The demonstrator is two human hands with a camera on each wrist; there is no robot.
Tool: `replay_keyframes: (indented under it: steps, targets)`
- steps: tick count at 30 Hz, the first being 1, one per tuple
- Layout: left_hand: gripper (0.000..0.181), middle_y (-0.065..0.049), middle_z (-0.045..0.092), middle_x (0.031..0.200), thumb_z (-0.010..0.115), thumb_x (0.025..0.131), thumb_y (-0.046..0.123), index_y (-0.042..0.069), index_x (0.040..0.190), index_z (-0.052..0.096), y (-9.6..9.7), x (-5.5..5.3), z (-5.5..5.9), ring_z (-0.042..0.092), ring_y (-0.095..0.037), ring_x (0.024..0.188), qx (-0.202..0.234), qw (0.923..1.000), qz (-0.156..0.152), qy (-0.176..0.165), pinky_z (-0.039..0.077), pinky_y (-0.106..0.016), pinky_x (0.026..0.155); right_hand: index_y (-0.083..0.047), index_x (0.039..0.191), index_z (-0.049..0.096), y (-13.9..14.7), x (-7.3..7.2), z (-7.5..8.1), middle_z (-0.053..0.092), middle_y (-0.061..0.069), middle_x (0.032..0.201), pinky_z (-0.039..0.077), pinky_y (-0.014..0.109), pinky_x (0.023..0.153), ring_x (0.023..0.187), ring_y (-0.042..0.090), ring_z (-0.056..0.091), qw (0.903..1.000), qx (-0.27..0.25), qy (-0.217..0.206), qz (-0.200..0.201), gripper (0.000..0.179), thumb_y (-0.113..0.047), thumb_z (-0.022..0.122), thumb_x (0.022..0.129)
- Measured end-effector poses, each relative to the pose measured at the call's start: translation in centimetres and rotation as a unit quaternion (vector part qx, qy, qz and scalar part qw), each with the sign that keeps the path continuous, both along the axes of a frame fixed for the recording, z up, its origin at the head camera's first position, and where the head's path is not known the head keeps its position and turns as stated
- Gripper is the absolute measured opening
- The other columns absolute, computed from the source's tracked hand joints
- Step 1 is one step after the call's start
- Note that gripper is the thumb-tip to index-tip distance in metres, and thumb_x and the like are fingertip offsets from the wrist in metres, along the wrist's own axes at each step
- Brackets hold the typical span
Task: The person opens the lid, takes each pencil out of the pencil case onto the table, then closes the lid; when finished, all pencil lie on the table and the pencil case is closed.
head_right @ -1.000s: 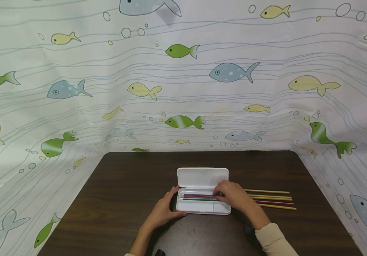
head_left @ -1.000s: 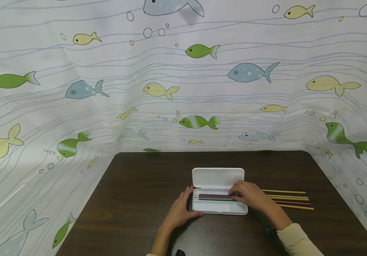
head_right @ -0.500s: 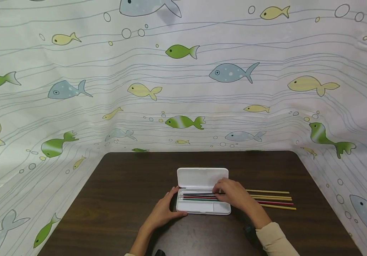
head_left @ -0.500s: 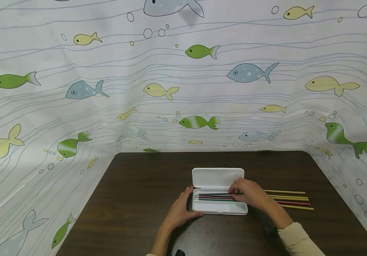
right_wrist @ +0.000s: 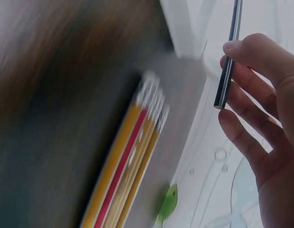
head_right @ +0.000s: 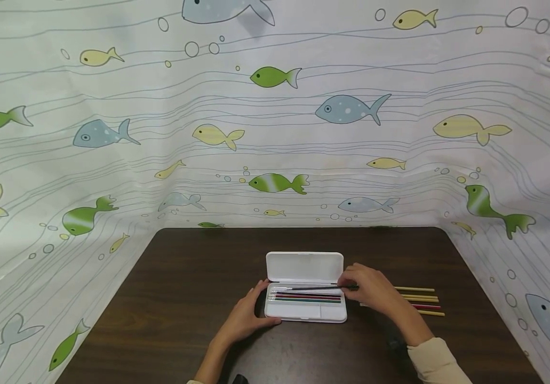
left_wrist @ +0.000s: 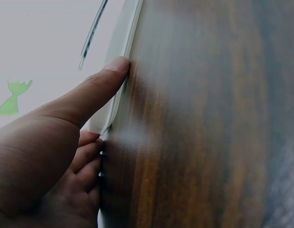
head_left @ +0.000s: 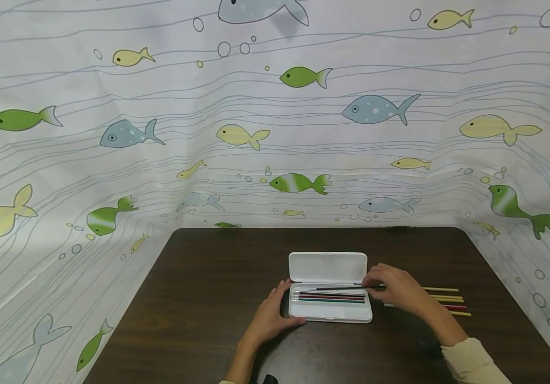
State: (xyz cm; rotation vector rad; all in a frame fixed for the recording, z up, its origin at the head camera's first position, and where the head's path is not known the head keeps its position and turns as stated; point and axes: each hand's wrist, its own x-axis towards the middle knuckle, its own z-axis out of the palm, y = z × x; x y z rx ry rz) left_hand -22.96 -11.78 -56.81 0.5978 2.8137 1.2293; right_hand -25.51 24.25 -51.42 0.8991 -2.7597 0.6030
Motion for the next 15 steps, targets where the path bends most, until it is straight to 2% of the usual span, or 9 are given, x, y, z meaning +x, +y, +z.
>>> replay_keyframes:
  steps: [8, 15]
  targets:
    - [0.095, -0.016, 0.034, 0.154, 0.083, 0.073, 0.050, 0.014, 0.149, 0.038, 0.0, 0.1, 0.1, 0.031, -0.045, 0.138, 0.000, 1.0000, -0.001, 0.001, 0.030, -0.066, 0.103, -0.025, 0.090, 0.073, 4.5, 0.9, 0.4, 0.059, -0.019, 0.087, 0.051, 0.030, 0.061, 0.077, 0.004, 0.056, 0.9985, -0.001, 0.050, -0.023, 0.025, -0.010, 0.084, 0.074]
    - [0.095, -0.014, 0.035, 0.154, 0.082, 0.073, 0.051, 0.014, 0.149, 0.038, 0.1, 0.2, 0.1, 0.032, -0.043, 0.138, -0.001, 1.0000, -0.001, 0.002, 0.030, -0.066, 0.103, -0.025, 0.088, 0.073, 8.1, 1.7, 0.8, 0.059, -0.019, 0.085, 0.049, 0.029, 0.057, 0.074, 0.005, 0.056, 0.9968, 0.011, 0.062, -0.050, 0.027, -0.008, 0.086, 0.071]
